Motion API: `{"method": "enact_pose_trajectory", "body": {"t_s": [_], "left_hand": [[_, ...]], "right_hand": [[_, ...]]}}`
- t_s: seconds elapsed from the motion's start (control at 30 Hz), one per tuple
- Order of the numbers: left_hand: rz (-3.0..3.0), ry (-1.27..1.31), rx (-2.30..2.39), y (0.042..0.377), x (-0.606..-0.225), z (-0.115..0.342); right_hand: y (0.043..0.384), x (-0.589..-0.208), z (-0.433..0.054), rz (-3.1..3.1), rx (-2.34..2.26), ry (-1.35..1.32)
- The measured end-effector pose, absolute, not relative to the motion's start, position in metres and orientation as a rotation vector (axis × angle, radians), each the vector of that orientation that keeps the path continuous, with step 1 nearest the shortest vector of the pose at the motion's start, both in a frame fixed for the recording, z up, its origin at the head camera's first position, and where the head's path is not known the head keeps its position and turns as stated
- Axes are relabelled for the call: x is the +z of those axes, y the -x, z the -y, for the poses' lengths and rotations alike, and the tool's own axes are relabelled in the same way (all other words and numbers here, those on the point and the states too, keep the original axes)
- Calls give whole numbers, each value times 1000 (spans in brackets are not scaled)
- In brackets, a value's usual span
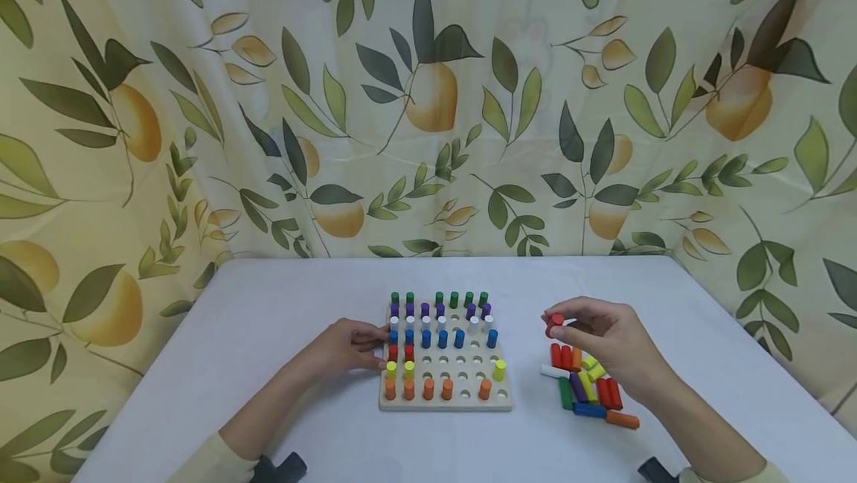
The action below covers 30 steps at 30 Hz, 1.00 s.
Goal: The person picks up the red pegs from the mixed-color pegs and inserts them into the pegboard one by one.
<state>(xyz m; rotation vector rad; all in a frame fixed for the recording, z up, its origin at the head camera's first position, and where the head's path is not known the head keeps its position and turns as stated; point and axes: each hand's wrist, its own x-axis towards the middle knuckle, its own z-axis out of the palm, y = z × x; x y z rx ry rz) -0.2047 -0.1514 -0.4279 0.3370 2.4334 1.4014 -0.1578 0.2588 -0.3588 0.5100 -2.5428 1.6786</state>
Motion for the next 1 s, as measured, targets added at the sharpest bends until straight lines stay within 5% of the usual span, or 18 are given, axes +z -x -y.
{"method": "enact_pose_trajectory", "body": {"t_s": [1.0], "left_hand": [[-2418,-338,1407,207,-432,152]], "right_hand": [[171,-347,-233,2516,1735,-583]]}}
